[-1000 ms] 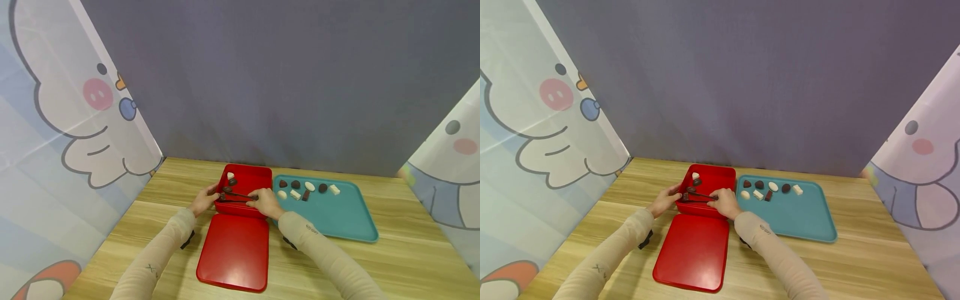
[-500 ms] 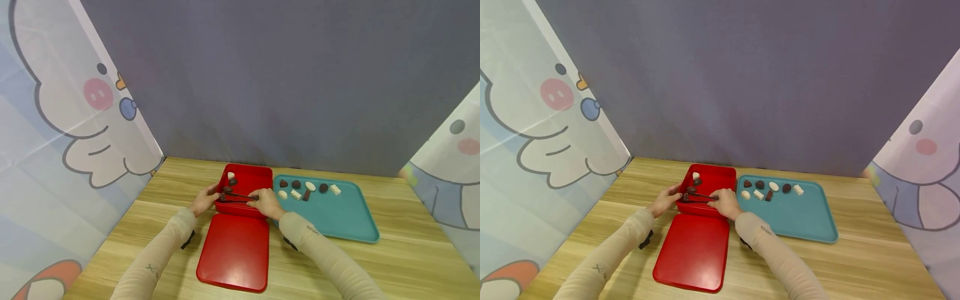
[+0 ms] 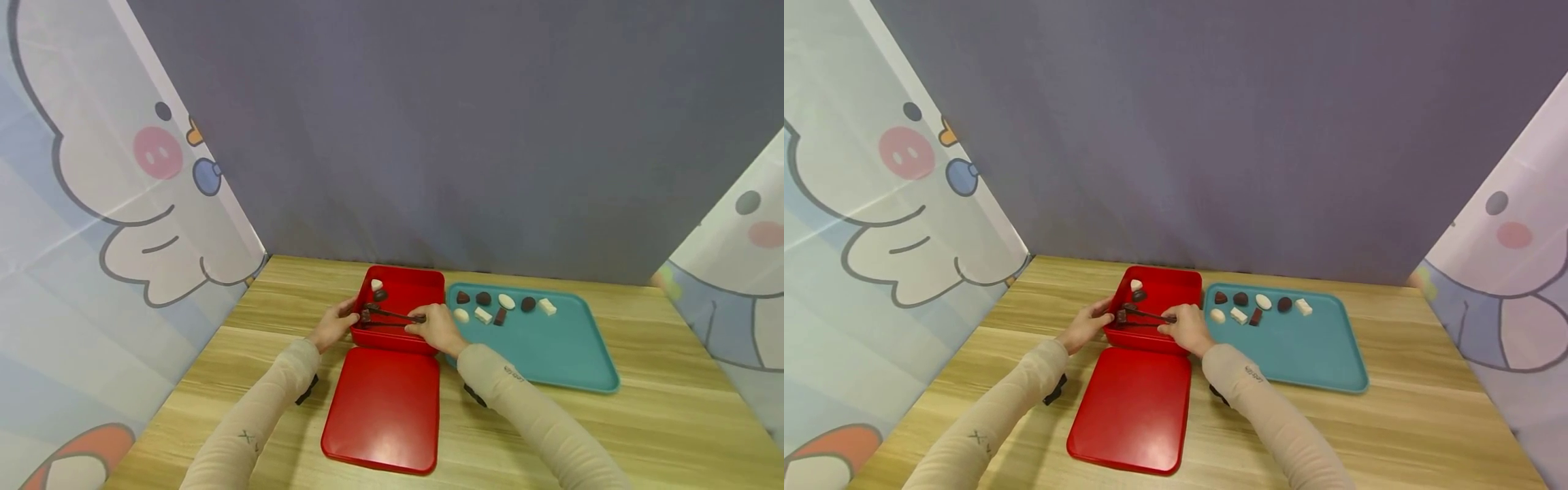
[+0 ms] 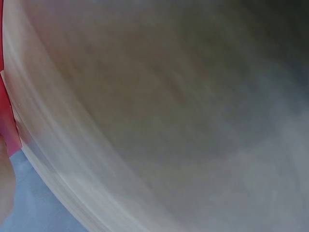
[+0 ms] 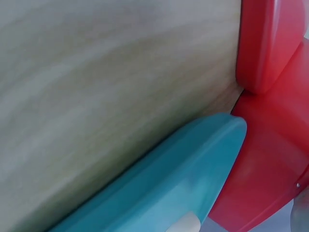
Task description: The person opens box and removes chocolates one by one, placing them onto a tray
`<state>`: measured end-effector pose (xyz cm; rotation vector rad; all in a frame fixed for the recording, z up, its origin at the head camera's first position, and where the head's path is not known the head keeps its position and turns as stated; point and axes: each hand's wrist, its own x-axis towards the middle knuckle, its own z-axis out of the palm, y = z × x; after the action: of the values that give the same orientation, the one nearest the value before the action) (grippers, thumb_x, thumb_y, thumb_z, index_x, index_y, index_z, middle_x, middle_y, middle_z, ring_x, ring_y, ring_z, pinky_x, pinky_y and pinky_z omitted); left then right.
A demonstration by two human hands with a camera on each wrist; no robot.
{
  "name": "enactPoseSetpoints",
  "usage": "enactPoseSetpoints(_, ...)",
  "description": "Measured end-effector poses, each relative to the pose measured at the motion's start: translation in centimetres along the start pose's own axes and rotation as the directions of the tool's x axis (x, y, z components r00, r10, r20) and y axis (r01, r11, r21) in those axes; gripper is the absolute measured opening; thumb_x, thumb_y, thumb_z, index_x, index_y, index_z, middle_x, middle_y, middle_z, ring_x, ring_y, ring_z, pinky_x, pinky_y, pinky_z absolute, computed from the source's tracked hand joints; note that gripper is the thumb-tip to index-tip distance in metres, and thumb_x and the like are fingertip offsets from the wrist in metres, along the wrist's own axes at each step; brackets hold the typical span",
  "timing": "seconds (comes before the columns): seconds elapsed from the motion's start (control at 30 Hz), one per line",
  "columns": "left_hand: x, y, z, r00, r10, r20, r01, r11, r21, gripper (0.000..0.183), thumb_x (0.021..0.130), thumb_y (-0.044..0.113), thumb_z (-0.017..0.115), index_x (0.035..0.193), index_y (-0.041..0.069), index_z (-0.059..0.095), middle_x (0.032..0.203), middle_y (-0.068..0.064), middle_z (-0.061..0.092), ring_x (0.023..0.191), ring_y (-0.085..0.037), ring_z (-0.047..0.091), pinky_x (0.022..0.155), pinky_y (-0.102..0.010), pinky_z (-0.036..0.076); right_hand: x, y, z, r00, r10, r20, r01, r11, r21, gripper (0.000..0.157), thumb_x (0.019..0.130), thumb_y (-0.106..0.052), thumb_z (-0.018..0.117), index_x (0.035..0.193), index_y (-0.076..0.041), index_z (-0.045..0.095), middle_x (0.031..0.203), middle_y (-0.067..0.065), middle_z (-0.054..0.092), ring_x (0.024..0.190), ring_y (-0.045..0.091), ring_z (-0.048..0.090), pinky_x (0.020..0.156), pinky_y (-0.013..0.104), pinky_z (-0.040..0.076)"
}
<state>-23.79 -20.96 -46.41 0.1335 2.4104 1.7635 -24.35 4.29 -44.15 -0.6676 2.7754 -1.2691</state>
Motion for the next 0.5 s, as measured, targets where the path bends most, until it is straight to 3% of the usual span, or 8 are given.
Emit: enactPoseSetpoints(0.5, -0.21, 0.20, 0.08, 1.000, 0.009, -0.018, -0.009, 1.000, 0.011, 0.052, 0.095, 0.007, 0.044, 0.144, 0.002, 0.026, 0.144, -0.023, 0.032, 0.132, -0.035, 0.033, 0.104, -0.047, 0.034, -0.17, 0.23, -1.05, 0.999, 0.048, -0.017, -0.048, 0.999, 0.014, 0.024, 0.076, -0.019, 0.075, 0.097, -0.008, 0.073, 0.089, 0.002, 0.070, 0.070, 0.013, 0.058, 0.061, 0.026, 0.049)
